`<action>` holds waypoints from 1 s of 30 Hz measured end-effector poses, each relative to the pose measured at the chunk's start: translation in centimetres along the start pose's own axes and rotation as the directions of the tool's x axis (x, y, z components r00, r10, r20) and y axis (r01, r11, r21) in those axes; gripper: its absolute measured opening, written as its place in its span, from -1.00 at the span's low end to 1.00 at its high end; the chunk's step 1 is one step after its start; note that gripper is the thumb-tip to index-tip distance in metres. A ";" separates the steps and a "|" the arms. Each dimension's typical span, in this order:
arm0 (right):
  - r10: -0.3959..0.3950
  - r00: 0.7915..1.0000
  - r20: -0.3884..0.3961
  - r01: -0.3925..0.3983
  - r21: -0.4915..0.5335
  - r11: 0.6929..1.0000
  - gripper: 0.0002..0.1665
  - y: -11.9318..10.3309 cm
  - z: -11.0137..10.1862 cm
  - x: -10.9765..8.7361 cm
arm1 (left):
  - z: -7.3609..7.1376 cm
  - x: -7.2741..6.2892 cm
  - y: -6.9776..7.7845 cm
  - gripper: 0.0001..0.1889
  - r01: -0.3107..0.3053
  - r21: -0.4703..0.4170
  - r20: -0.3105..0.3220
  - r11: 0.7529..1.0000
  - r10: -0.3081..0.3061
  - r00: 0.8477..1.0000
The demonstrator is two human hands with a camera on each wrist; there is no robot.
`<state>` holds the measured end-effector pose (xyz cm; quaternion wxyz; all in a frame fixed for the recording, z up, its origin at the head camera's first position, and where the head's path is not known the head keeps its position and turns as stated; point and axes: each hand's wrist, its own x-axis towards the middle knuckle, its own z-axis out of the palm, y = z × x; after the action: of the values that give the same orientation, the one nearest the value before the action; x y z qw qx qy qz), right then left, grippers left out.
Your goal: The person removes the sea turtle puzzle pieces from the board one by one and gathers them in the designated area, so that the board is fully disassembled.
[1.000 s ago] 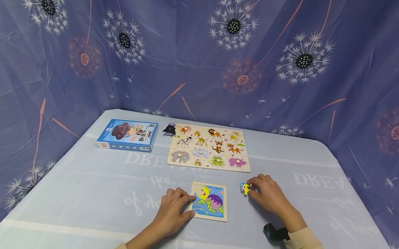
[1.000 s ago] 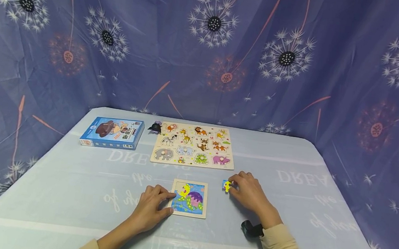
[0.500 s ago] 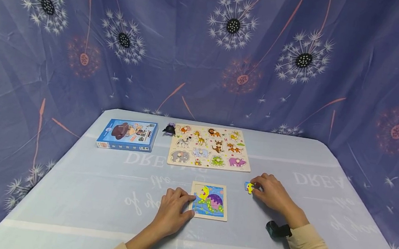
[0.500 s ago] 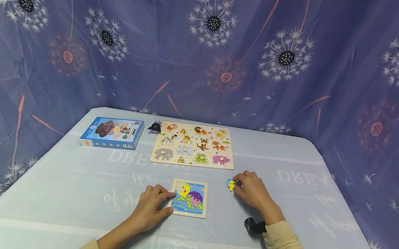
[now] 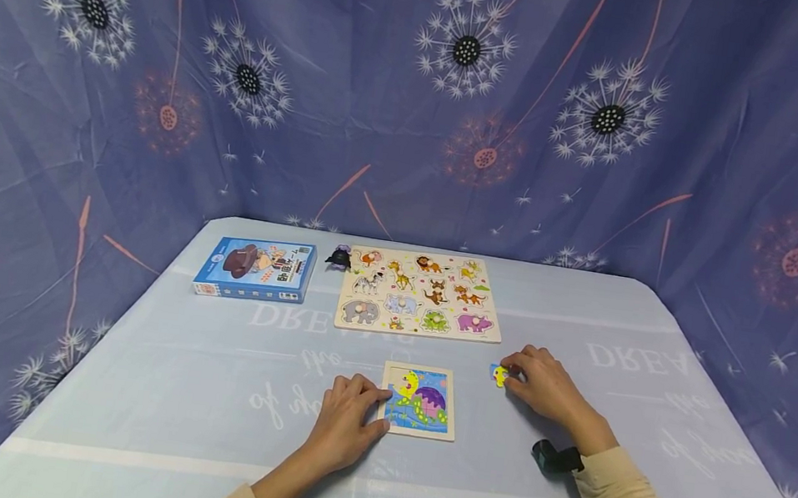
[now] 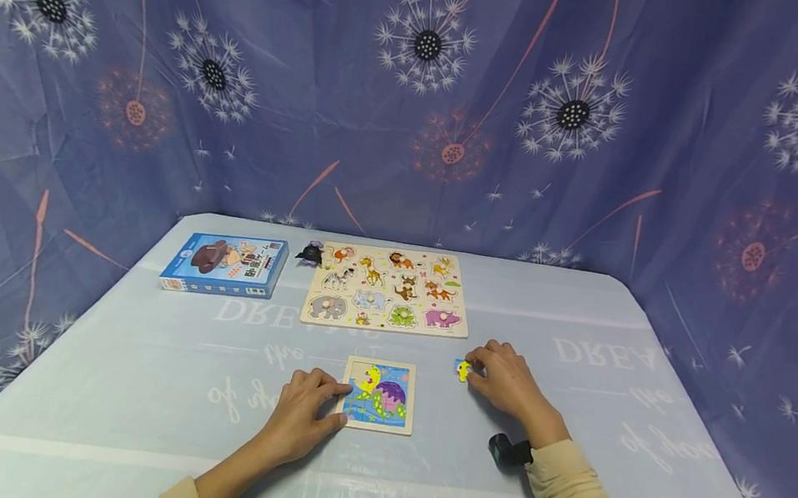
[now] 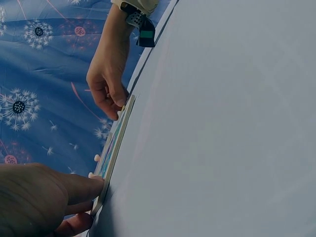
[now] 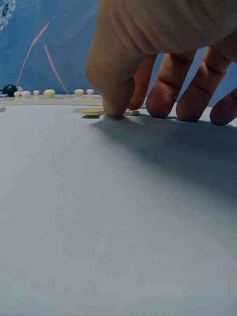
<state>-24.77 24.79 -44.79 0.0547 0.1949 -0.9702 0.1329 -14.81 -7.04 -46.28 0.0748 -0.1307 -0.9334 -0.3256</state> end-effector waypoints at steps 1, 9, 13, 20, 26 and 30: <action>0.000 1.000 0.000 0.000 0.000 1.000 -0.69 0.0 0.0 0.0 | 0.0 0.0 0.0 -0.61 0.002 0.002 0.002 1.000 -0.002 1.000; -0.009 0.999 -0.050 0.009 0.000 1.000 -0.70 -0.9 0.1 0.0 | -0.1 0.1 0.0 -0.61 0.009 0.007 0.003 1.000 -0.009 1.000; -0.036 0.998 -0.057 0.037 0.002 0.999 -0.69 -2.3 0.3 0.2 | -0.1 0.0 0.0 -0.61 0.008 0.000 0.007 1.000 -0.008 1.000; -0.121 0.993 -0.015 0.121 0.046 0.992 -0.66 -5.8 0.8 0.8 | -0.1 0.0 0.0 -0.61 0.006 -0.006 0.001 1.000 -0.006 1.000; -0.170 0.985 0.010 0.168 0.082 0.982 -0.67 -8.0 1.3 1.6 | -0.1 0.1 0.1 -0.61 0.013 -0.012 0.009 1.000 -0.012 1.000; -0.171 0.984 0.045 0.166 0.104 0.981 -0.67 -8.9 1.5 2.1 | -0.1 0.1 0.1 -0.62 0.010 -0.012 0.002 1.000 -0.010 1.000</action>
<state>-23.25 15.68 -43.80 0.0299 0.2823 -0.9435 0.1708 -14.88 -7.01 -46.16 0.0716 -0.1266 -0.9322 -0.3314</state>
